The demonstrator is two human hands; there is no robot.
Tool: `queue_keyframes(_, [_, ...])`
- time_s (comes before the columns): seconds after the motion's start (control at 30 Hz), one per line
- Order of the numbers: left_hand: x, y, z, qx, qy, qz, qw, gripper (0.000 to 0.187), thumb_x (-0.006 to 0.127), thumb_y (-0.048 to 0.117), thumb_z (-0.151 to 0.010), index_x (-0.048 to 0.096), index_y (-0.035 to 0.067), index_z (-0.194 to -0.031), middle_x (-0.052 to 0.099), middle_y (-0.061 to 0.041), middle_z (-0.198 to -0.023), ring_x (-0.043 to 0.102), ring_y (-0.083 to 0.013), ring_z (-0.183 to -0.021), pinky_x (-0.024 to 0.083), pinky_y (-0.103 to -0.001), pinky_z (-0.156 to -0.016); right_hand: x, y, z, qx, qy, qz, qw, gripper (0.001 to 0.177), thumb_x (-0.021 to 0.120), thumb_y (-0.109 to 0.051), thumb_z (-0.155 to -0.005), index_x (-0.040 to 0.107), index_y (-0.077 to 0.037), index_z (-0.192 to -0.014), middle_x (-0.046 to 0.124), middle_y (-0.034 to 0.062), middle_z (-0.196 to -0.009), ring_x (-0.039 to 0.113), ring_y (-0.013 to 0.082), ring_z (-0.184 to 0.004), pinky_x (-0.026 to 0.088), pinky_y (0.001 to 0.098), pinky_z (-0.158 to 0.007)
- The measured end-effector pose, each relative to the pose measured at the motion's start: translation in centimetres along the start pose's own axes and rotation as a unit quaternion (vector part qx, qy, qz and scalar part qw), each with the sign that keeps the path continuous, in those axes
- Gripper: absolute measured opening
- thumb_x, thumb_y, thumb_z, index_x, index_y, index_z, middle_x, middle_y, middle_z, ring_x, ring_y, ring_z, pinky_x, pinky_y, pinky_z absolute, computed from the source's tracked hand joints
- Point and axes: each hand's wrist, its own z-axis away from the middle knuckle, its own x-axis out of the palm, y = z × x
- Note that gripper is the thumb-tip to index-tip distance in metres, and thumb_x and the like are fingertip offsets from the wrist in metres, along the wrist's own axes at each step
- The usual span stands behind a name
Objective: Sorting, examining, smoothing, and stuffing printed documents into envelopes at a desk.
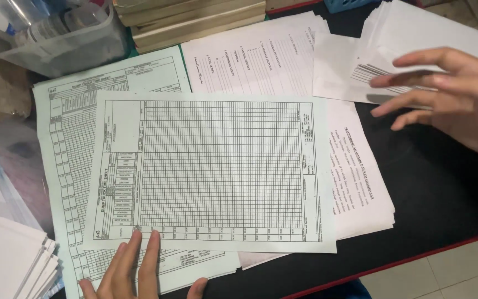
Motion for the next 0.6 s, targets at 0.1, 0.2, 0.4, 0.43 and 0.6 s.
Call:
queue_keyframes(0.1, [0.0,0.2,-0.1,-0.023,-0.009,0.026,0.999,0.092,0.056,0.081,-0.067,0.063,0.027,-0.142,0.056,0.003,-0.152,0.058,-0.0282,-0.137,0.023,-0.079,-0.126,0.4,-3.0,-2.7,-0.003,-0.051,-0.015,0.999,0.05,0.029,-0.023,-0.099,0.045,-0.008,-0.144,0.064,0.0308,-0.146,0.064,0.0496,-0.102,0.047,0.0553,-0.083])
queue_keyframes(0.2, [1.2,-0.9,0.6,-0.013,-0.009,0.027,1.0,0.094,0.056,0.082,-0.065,0.063,0.027,-0.141,0.055,0.005,-0.153,0.057,-0.0271,-0.138,0.019,-0.075,-0.13,0.5,-4.2,-6.5,-0.039,-0.053,0.0,0.998,0.04,0.041,-0.032,-0.102,0.052,-0.013,-0.135,0.067,0.0235,-0.139,0.066,0.0348,-0.092,0.051,0.0371,-0.08])
queue_keyframes(0.4, [4.1,-2.9,1.5,-0.019,-0.011,0.091,0.996,0.071,0.041,0.063,-0.085,0.067,0.022,-0.136,0.063,-0.006,-0.149,0.059,-0.0396,-0.14,0.048,-0.045,-0.113,-0.1,-4.1,-12.3,0.067,-0.055,-0.055,0.995,0.033,0.052,-0.035,-0.096,0.06,-0.013,-0.12,0.062,0.0239,-0.126,0.066,0.0419,-0.086,0.058,0.0451,-0.086])
queue_keyframes(0.43, [5.0,-3.9,1.9,-0.019,-0.01,0.092,0.995,0.071,0.041,0.063,-0.085,0.067,0.022,-0.136,0.063,-0.006,-0.149,0.059,-0.0396,-0.14,0.048,-0.045,-0.113,0.0,-4.2,-12.4,0.066,-0.054,-0.055,0.995,0.033,0.052,-0.035,-0.096,0.06,-0.013,-0.12,0.062,0.0239,-0.126,0.066,0.0419,-0.086,0.058,0.0451,-0.086])
queue_keyframes(0.6, [8.3,-6.9,3.9,-0.004,-0.046,0.083,0.995,0.081,0.053,0.071,-0.071,0.063,0.03,-0.14,0.056,-0.002,-0.155,0.054,-0.0394,-0.144,0.044,-0.049,-0.119,-0.4,-3.5,-13.6,0.067,-0.098,-0.069,0.991,0.04,0.046,-0.036,-0.099,0.057,-0.008,-0.126,0.063,0.0254,-0.128,0.063,0.0424,-0.085,0.056,0.0528,-0.084])
